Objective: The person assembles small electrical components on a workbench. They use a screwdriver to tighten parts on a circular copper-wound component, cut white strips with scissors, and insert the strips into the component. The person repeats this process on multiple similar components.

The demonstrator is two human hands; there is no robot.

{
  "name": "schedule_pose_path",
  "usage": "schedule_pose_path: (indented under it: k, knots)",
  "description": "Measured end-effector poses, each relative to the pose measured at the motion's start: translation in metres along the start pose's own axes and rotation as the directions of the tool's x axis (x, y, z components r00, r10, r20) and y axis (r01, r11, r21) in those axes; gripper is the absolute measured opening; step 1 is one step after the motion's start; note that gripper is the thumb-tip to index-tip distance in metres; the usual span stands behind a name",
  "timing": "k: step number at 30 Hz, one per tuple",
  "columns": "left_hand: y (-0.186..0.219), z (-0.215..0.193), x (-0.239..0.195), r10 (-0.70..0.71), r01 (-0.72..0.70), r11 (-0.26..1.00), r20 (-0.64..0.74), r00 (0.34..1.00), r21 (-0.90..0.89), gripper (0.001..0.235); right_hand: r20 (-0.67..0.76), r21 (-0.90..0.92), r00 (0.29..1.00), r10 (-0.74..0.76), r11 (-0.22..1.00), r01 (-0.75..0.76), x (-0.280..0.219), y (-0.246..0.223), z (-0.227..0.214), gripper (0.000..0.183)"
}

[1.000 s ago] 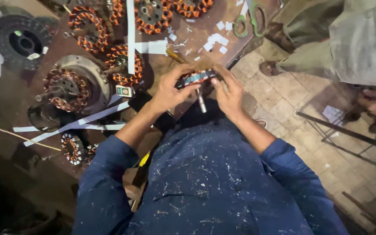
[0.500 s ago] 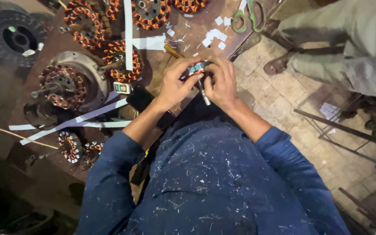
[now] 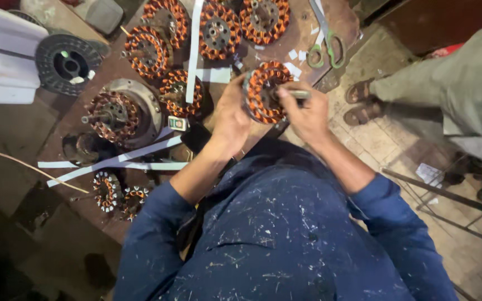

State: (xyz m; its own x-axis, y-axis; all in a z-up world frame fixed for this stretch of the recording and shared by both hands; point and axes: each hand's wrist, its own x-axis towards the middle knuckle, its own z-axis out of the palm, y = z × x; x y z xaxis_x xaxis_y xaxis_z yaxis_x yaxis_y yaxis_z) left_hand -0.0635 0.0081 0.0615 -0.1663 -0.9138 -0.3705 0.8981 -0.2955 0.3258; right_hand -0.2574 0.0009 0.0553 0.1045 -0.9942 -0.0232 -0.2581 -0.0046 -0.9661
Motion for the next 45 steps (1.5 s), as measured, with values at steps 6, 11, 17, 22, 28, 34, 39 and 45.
schedule_pose_path:
  k: [6,11,17,22,28,34,39,45]
  knots:
    - [-0.003,0.0,-0.011,-0.299,0.306,0.952,0.337,0.893,0.035,0.098,0.207,0.634,0.977,0.048,0.754,-0.171,0.004,0.025,-0.039,0.029]
    - [-0.033,0.005,-0.006,0.054,-0.241,0.825,0.352,0.934,0.512,0.123,0.043,0.555,0.996,0.072,0.828,-0.084,-0.015,0.021,-0.015,0.063]
    - [-0.039,0.018,-0.008,0.101,-0.516,0.627,0.596,0.797,0.584,0.133,-0.054,0.552,0.996,-0.069,0.829,0.087,-0.04,-0.012,0.013,0.091]
    - [-0.042,0.042,0.001,0.232,-0.375,0.873,0.411,0.882,0.311,0.102,-0.089,0.316,0.951,-0.295,0.897,0.308,-0.015,-0.034,0.021,0.09]
    - [-0.039,0.066,0.018,0.533,-0.78,0.202,0.602,0.595,0.592,0.078,-0.177,0.527,0.983,0.049,0.848,0.053,-0.016,-0.051,0.023,0.094]
    - [-0.028,0.092,0.032,0.466,-0.866,0.367,0.739,0.487,0.339,0.071,-0.34,0.399,0.811,-0.476,0.708,0.582,0.01,-0.069,0.02,0.08]
    - [-0.022,0.093,0.022,0.111,-0.208,0.968,0.505,0.856,0.139,0.081,-0.184,-0.052,0.85,-0.494,0.868,0.494,0.029,-0.069,-0.001,0.084]
    - [-0.036,0.101,0.023,0.42,-0.686,0.579,0.559,0.714,0.441,0.067,-0.341,0.204,0.926,-0.164,0.948,0.243,-0.011,-0.029,0.019,0.09]
